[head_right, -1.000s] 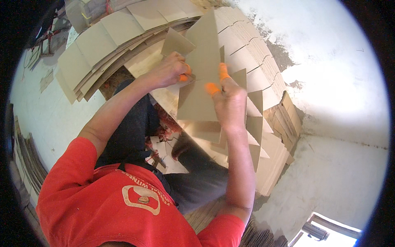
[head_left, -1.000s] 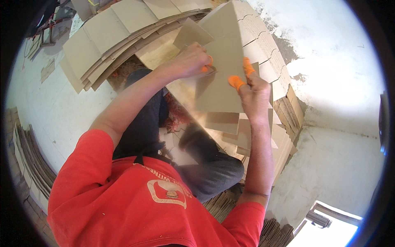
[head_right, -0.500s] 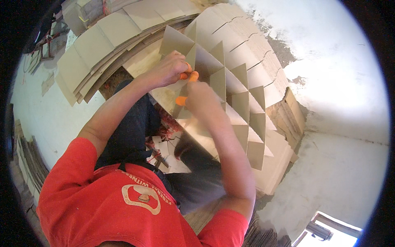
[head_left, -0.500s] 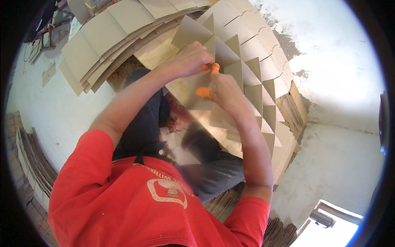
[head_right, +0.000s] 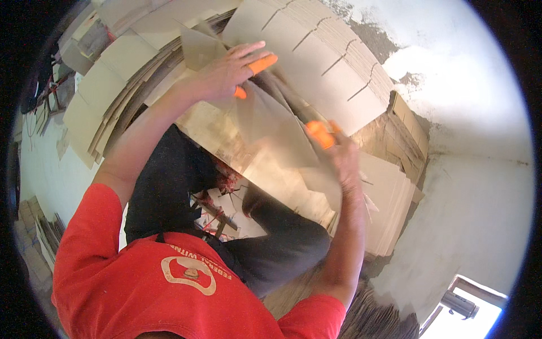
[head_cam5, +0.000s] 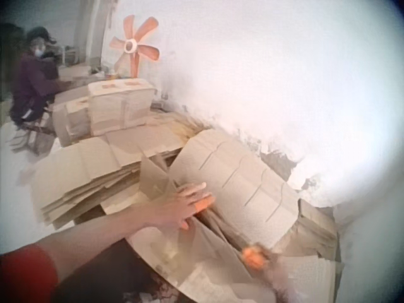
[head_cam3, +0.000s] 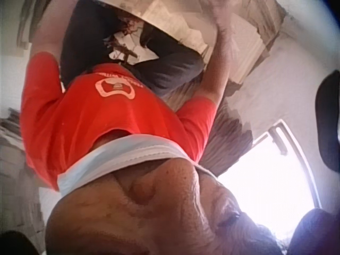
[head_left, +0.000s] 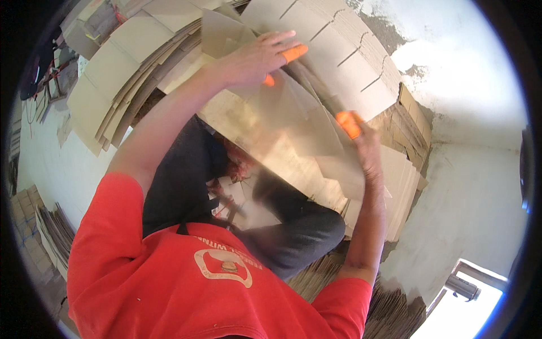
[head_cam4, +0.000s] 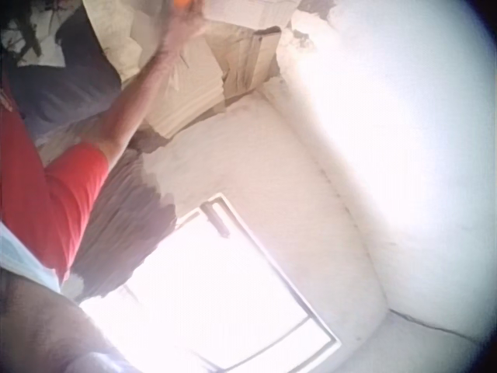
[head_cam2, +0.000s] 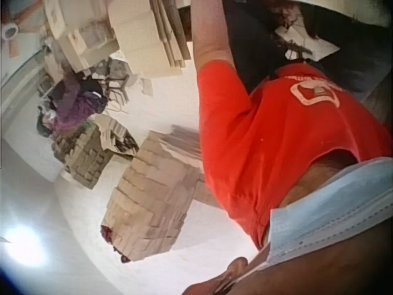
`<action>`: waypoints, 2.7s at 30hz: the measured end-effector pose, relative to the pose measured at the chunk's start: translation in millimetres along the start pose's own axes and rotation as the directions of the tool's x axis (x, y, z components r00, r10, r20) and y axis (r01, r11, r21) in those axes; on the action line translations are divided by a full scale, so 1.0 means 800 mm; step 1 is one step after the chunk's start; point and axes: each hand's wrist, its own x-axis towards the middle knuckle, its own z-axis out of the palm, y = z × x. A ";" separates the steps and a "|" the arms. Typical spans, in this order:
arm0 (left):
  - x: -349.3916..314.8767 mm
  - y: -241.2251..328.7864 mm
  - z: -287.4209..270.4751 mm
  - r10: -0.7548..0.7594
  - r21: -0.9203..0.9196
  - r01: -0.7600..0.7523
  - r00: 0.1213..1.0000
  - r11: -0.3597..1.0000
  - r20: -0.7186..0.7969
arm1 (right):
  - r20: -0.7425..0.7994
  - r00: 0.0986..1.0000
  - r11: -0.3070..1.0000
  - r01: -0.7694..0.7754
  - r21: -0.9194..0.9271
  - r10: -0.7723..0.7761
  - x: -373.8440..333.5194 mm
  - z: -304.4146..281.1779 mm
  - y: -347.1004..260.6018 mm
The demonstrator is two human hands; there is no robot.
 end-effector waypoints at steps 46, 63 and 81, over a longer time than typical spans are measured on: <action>-0.087 -0.031 -0.028 -0.405 0.217 0.370 0.902 0.904 0.150 | -0.782 0.485 0.608 -0.774 -0.176 0.392 -0.272 -0.140 0.334; 0.241 0.011 0.142 -0.024 0.011 0.024 0.999 1.000 -0.044 | -0.939 0.197 0.951 -0.189 0.245 0.281 -0.151 -0.099 0.287; 0.353 0.028 0.198 0.075 0.149 -0.093 0.990 0.985 0.123 | -0.902 0.097 0.865 0.256 0.432 0.421 -0.158 -0.108 0.195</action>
